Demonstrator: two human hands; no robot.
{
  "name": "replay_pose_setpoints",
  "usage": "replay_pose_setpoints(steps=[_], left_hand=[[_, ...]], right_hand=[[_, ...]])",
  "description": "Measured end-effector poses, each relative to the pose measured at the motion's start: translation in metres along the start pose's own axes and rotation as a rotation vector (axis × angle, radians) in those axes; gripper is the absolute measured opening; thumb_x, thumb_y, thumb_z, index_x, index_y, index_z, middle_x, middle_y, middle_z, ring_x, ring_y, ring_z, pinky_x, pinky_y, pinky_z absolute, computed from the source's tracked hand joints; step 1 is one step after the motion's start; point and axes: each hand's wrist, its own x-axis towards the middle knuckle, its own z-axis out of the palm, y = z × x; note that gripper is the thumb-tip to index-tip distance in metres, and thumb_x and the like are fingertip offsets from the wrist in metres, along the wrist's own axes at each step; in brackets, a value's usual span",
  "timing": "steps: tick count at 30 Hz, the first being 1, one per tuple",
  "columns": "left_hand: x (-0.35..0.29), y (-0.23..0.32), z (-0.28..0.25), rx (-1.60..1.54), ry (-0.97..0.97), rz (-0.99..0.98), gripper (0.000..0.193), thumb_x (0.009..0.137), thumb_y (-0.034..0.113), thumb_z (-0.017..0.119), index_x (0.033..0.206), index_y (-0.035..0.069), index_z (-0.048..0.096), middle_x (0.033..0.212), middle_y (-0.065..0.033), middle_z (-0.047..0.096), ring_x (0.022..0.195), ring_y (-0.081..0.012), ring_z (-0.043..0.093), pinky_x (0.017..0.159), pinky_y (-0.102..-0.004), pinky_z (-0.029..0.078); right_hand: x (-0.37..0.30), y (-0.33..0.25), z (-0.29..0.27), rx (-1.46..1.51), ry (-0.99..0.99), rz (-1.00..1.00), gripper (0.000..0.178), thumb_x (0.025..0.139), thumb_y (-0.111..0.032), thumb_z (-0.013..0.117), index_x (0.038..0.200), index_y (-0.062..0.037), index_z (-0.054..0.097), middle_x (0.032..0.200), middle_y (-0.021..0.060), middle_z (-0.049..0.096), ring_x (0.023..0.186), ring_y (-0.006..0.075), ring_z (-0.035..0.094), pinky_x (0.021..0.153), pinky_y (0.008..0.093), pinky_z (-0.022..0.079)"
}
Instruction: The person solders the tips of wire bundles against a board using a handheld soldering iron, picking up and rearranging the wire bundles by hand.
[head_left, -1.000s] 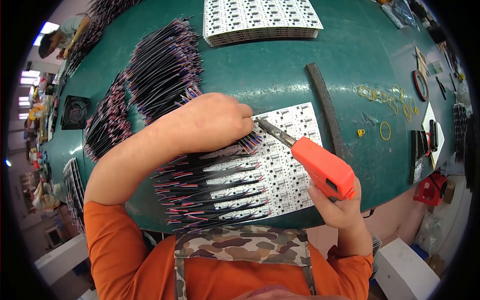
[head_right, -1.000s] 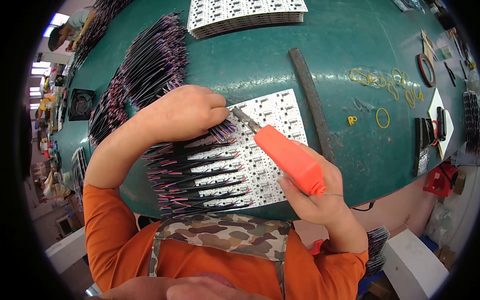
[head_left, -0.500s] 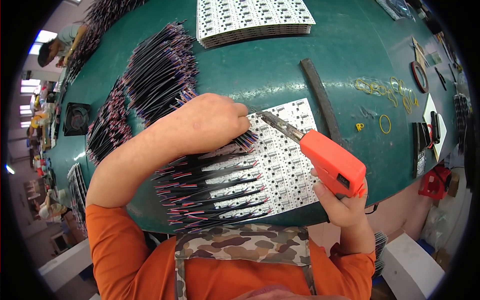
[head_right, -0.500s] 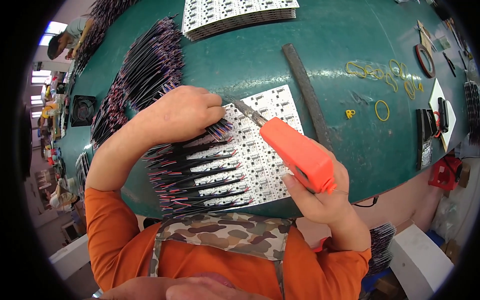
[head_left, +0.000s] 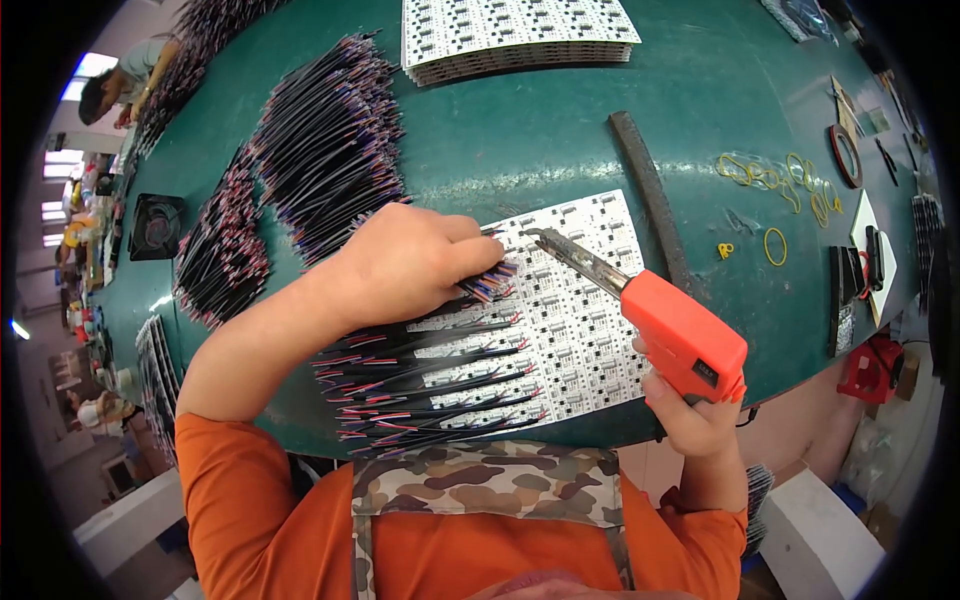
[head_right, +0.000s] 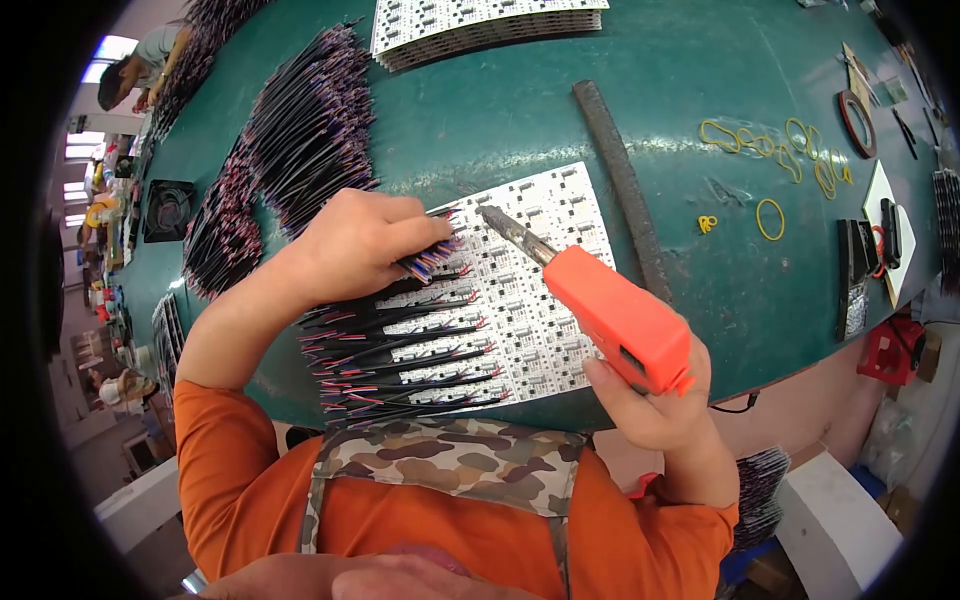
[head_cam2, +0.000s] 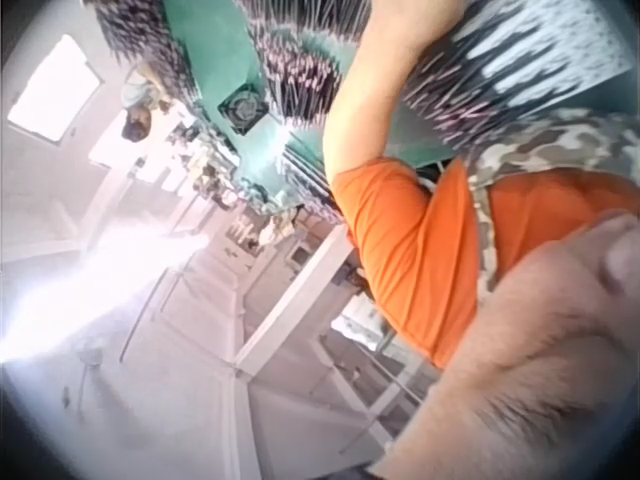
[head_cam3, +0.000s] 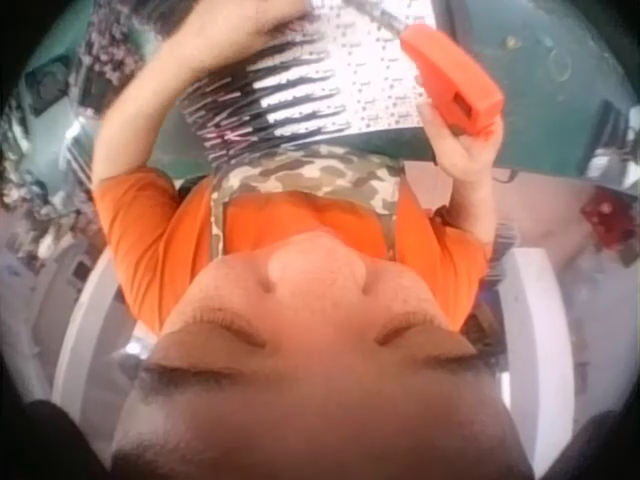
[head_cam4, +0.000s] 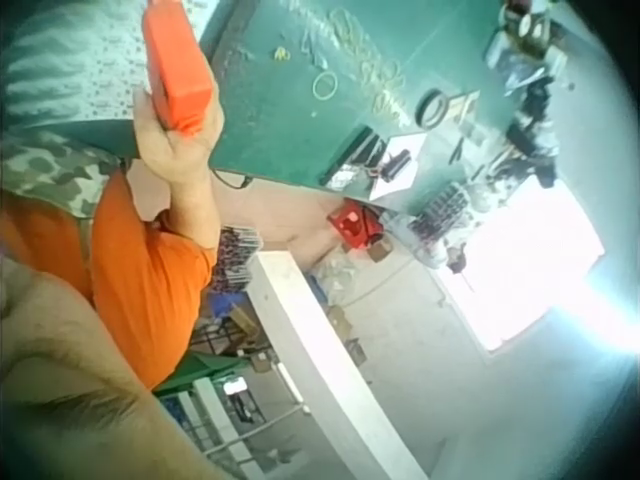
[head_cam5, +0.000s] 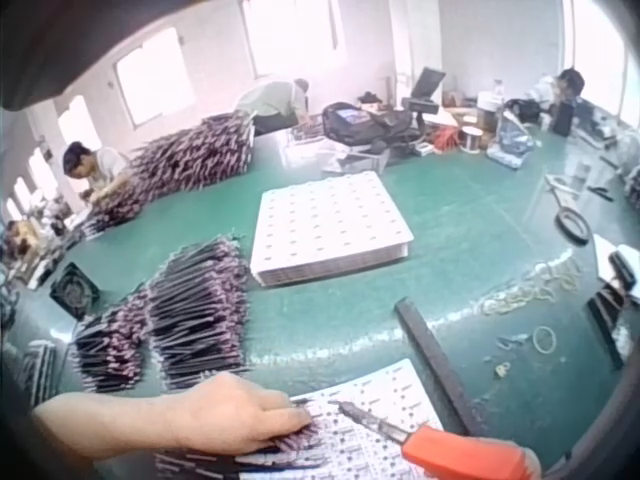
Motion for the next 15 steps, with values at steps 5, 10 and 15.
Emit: replay_pose_setpoints(steps=[5, 10, 15], left_hand=[[0.000, -0.001, 0.008, 0.136, 0.009, 0.076, 0.032, 0.073, 0.012, 0.068, 0.105, 0.012, 0.065, 0.074, -0.0032, 0.058, 0.066, -0.0241, 0.063, 0.054, -0.0383, 0.051], [0.002, -0.001, 0.010, 0.133, 0.006, 0.088, 0.029, 0.074, 0.013, 0.067, 0.103, 0.011, 0.067, 0.074, -0.0034, 0.058, 0.067, -0.0234, 0.064, 0.055, -0.0384, 0.051], [0.003, -0.005, 0.009, 0.112, -0.028, 0.088, 0.029, 0.073, 0.014, 0.068, 0.102, 0.010, 0.067, 0.076, -0.0036, 0.060, 0.069, -0.0249, 0.065, 0.057, -0.0394, 0.052]], right_hand=[[0.002, -0.001, 0.000, -0.102, -0.036, -0.023, 0.041, 0.082, 0.000, 0.066, 0.122, 0.0068, 0.058, 0.108, 0.0146, 0.069, 0.092, 0.0172, 0.064, 0.085, 0.0311, 0.049], [0.003, -0.003, 0.001, -0.056, -0.068, 0.030, 0.042, 0.077, -0.001, 0.073, 0.117, 0.0048, 0.062, 0.118, 0.0209, 0.064, 0.099, 0.0293, 0.067, 0.085, 0.0341, 0.051], [0.010, -0.003, 0.004, -0.093, -0.093, -0.041, 0.043, 0.077, -0.001, 0.073, 0.118, 0.0060, 0.061, 0.113, 0.0190, 0.067, 0.093, 0.0270, 0.069, 0.082, 0.0328, 0.052]])
